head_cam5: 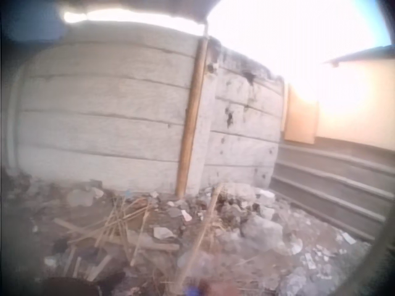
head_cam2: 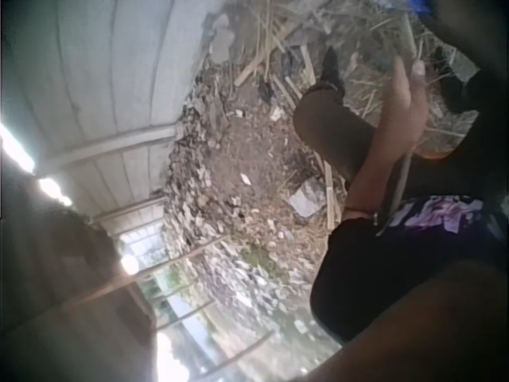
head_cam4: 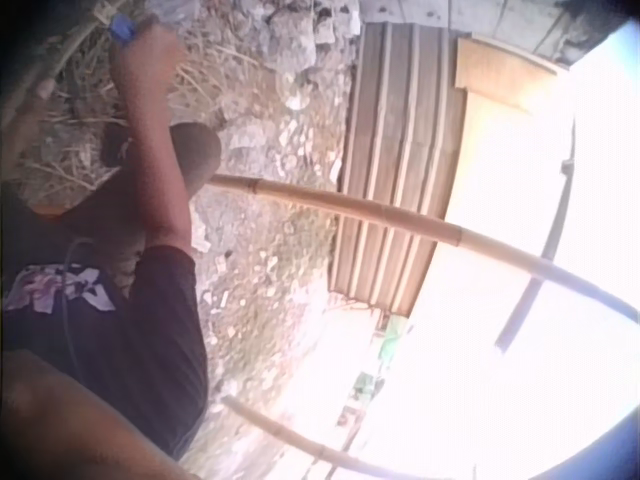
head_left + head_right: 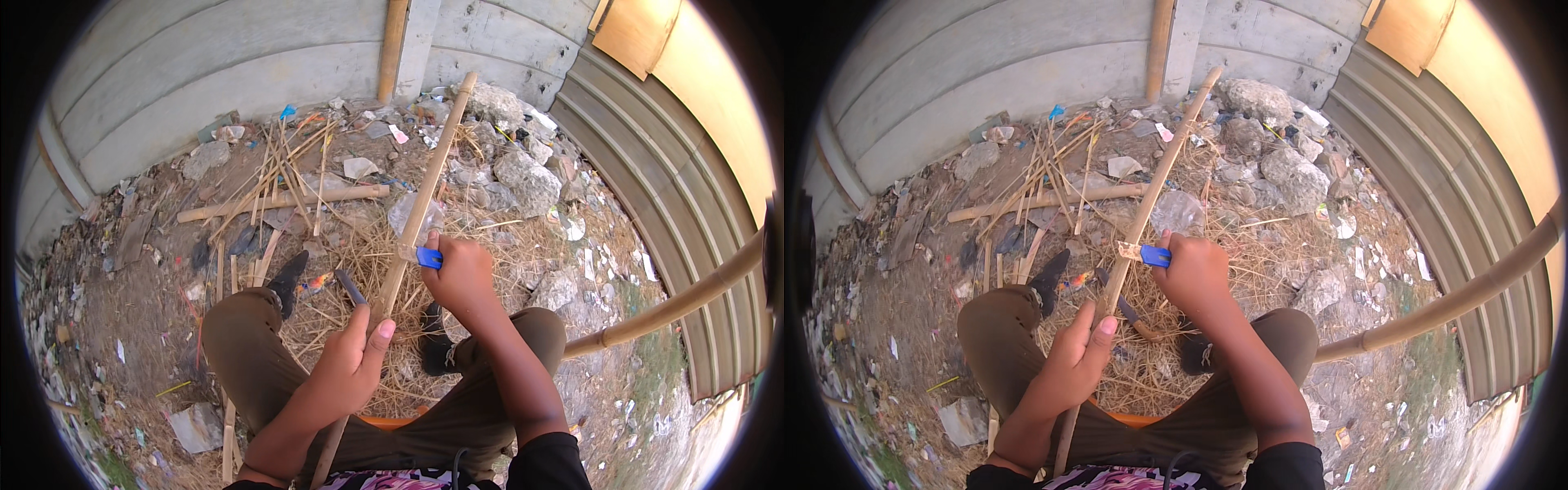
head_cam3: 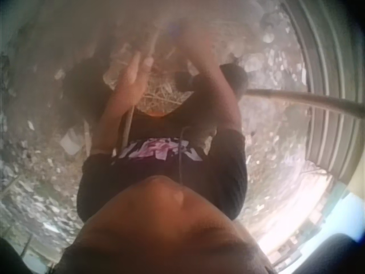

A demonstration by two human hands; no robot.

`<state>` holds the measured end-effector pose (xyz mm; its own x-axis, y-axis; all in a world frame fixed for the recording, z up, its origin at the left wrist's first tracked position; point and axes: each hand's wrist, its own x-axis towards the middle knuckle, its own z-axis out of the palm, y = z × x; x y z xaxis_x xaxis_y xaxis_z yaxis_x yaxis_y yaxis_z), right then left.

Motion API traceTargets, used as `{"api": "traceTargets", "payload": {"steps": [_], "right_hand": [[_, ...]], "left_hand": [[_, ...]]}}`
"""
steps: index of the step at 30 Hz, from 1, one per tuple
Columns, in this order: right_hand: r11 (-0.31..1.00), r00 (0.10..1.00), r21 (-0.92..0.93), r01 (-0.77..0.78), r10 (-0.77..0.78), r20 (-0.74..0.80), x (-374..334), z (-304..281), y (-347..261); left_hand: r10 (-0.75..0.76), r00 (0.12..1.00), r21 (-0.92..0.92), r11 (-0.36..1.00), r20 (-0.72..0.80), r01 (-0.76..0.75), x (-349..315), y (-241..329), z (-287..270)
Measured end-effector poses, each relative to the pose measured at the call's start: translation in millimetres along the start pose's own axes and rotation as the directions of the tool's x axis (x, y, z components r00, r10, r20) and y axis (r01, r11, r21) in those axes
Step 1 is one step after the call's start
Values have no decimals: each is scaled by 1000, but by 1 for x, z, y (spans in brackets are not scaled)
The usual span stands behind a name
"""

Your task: The person sits on the ground and uses a blue utility knife to shave and smooth a long bamboo stick. They rotate the stick to work on different sides and occasionally switch to a larger knife to scrape the surface.

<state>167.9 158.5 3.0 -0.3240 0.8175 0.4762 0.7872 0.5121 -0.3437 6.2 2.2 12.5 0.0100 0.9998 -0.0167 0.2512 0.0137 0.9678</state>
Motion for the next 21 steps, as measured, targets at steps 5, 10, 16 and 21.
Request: {"api": "traceTargets", "payload": {"steps": [5, 10, 16, 21], "right_hand": [[999, 999, 6, -35, 35, -15, 3, 7, 6], [991, 992, -45, -125, 125, -2, 17, -1, 18], [928, 930, 63, -367, 365, 43, 33, -9, 27], [917, 917, -24, -399, 399, 12, 42, -22, 51]], "left_hand": [[-20, 1000, 21, 1000, -22, 21, 1, 4, 0], [-1, 1000, 50, 999, -6, 2, -3, 6, 5], [-18, 998, 53, 998, 58, 15, -6, 12, 9], [-43, 991, 37, 999, 124, 39, -11, 17, 13]]}}
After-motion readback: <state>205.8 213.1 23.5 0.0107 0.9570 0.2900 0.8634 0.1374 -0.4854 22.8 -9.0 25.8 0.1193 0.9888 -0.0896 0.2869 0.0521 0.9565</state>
